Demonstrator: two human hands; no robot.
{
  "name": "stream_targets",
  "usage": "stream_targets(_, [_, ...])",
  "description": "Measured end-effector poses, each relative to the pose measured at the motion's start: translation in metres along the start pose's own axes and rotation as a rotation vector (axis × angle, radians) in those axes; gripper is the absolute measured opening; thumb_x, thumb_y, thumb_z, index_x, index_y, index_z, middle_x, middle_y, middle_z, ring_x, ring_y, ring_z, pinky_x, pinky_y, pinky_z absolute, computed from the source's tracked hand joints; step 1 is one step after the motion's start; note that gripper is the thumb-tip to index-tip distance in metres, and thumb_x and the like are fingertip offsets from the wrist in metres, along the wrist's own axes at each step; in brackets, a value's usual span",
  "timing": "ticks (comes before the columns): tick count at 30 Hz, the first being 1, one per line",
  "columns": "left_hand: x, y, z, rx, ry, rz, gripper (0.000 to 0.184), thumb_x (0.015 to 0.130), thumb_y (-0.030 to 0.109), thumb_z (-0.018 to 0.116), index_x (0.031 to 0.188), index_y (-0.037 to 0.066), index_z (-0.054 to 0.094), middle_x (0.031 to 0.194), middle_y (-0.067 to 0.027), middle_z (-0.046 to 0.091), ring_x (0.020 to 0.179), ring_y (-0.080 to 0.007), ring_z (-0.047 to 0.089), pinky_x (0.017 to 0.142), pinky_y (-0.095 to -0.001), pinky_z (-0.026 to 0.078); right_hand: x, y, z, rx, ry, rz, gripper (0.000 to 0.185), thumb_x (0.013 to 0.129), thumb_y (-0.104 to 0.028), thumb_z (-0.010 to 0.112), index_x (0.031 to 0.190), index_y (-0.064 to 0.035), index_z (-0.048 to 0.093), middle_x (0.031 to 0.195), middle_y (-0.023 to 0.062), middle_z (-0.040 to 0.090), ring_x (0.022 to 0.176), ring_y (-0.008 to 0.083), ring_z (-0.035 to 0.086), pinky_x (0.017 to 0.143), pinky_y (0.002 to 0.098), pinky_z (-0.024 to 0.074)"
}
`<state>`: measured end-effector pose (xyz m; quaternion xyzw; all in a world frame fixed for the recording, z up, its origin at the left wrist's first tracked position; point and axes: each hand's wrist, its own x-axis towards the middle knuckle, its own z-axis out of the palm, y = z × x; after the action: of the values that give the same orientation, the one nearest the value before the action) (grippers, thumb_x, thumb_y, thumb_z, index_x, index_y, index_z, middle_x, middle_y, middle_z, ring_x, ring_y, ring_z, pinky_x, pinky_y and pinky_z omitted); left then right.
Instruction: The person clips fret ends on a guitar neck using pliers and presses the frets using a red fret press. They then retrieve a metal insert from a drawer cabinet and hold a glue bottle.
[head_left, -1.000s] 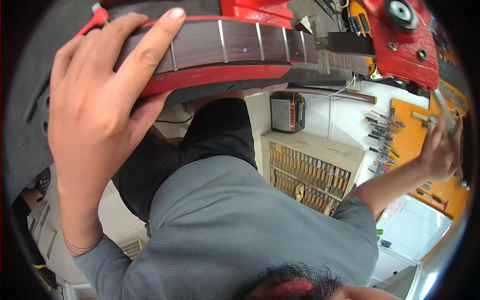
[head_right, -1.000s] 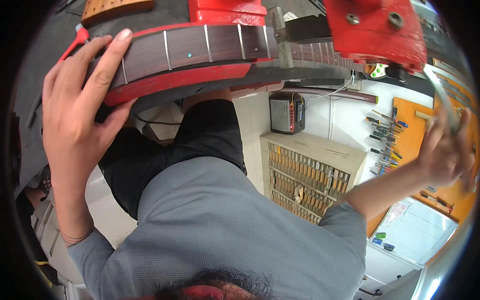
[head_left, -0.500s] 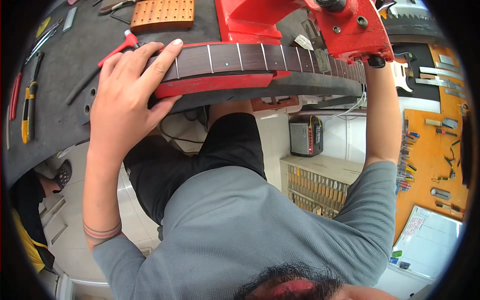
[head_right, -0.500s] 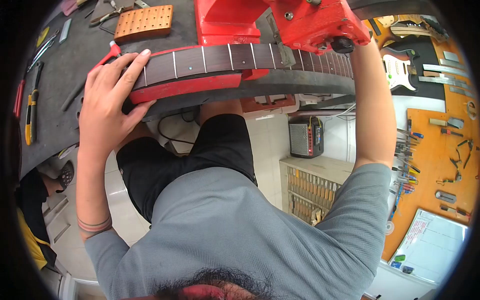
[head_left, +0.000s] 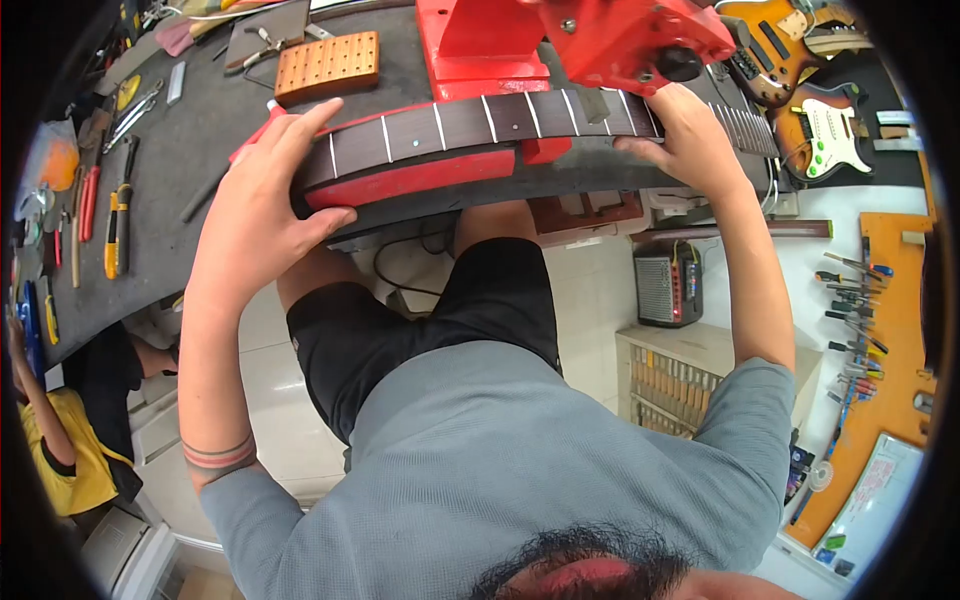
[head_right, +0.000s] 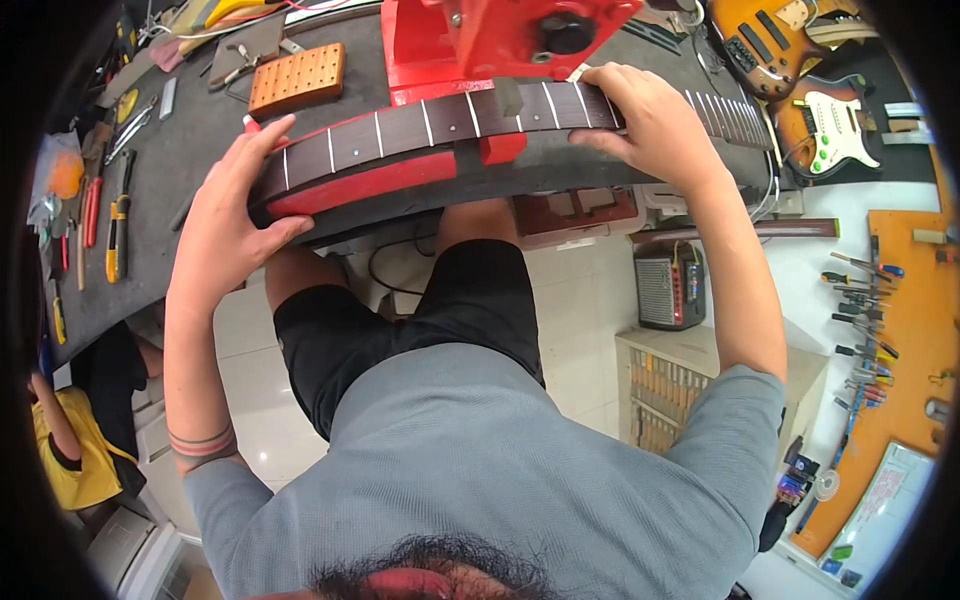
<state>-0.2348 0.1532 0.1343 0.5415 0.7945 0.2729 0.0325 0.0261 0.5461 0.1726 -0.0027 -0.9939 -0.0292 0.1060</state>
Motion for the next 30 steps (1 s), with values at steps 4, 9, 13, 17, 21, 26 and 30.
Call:
stream_targets(4, [0.017, 0.017, -0.007, 0.038, -0.109, -0.038, 0.110, 0.067, 0.009, 0.098, 0.165, 0.024, 0.051, 0.131, -0.0181, 0.073, 0.119, -0.0434, 0.067, 0.108, -0.0495, 0.054, 0.002, 0.000, 0.005, 0.042, 0.040, 0.001, 0.060, 0.090, -0.042, 0.088, 0.132, -0.0067, 0.063, 0.117, 0.0156, 0.072, 0.109, 0.0397, 0.069, 0.096, 0.0485, 0.0547])
stream_targets(9, [0.035, 0.033, -0.009, 0.154, -0.178, -0.037, 0.113, 0.065, 0.014, 0.100, 0.166, 0.025, 0.050, 0.125, -0.0158, 0.074, 0.115, -0.0414, 0.068, 0.104, -0.0495, 0.055, 0.000, 0.006, 0.013, 0.092, 0.046, 0.005, 0.063, 0.090, -0.040, 0.087, 0.135, -0.0049, 0.062, 0.122, 0.0189, 0.071, 0.115, 0.0429, 0.067, 0.099, 0.0499, 0.0539])
stream_targets(13, [0.046, 0.045, -0.007, 0.190, -0.142, 0.062, 0.112, 0.064, 0.015, 0.101, 0.164, 0.025, 0.052, 0.123, -0.0153, 0.075, 0.117, -0.0391, 0.069, 0.105, -0.0478, 0.055, -0.004, 0.012, 0.020, 0.094, 0.022, -0.014, 0.065, 0.090, -0.039, 0.087, 0.138, -0.0040, 0.061, 0.125, 0.0201, 0.070, 0.117, 0.0440, 0.066, 0.101, 0.0509, 0.0530])
stream_targets(17, [0.062, 0.054, -0.001, 0.210, -0.147, 0.105, 0.109, 0.065, 0.018, 0.101, 0.162, 0.022, 0.053, 0.125, -0.0155, 0.075, 0.119, -0.0379, 0.069, 0.106, -0.0481, 0.054, -0.004, 0.013, 0.027, 0.056, 0.093, -0.052, 0.064, 0.090, -0.043, 0.086, 0.136, -0.0047, 0.062, 0.123, 0.0183, 0.071, 0.115, 0.0421, 0.067, 0.100, 0.0502, 0.0540])
stream_targets(21, [0.073, 0.064, 0.012, 0.165, -0.125, 0.125, 0.105, 0.068, 0.021, 0.101, 0.161, 0.018, 0.053, 0.125, -0.0157, 0.075, 0.123, -0.0381, 0.069, 0.107, -0.0486, 0.054, -0.003, 0.009, 0.022, 0.042, 0.053, -0.015, 0.063, 0.092, -0.050, 0.083, 0.133, -0.0057, 0.065, 0.127, 0.0162, 0.073, 0.116, 0.0394, 0.070, 0.100, 0.0484, 0.0560])
stream_targets(26, [0.071, 0.059, 0.019, 0.141, -0.104, 0.157, 0.104, 0.072, 0.025, 0.099, 0.164, 0.016, 0.050, 0.131, -0.0141, 0.071, 0.123, -0.0372, 0.067, 0.108, -0.0473, 0.053, -0.007, 0.012, 0.030, 0.020, 0.165, -0.065, 0.065, 0.092, -0.052, 0.083, 0.134, -0.0048, 0.065, 0.126, 0.0163, 0.073, 0.113, 0.0408, 0.069, 0.099, 0.0494, 0.0556])
stream_targets(30, [0.050, 0.040, 0.012, 0.258, -0.128, 0.140, 0.103, 0.074, 0.026, 0.098, 0.165, 0.016, 0.050, 0.130, -0.0142, 0.069, 0.119, -0.0383, 0.066, 0.106, -0.0475, 0.054, -0.007, 0.011, 0.026, 0.030, 0.127, -0.070, 0.062, 0.096, -0.048, 0.080, 0.138, -0.0041, 0.065, 0.125, 0.0164, 0.072, 0.109, 0.0384, 0.069, 0.098, 0.0475, 0.0555])
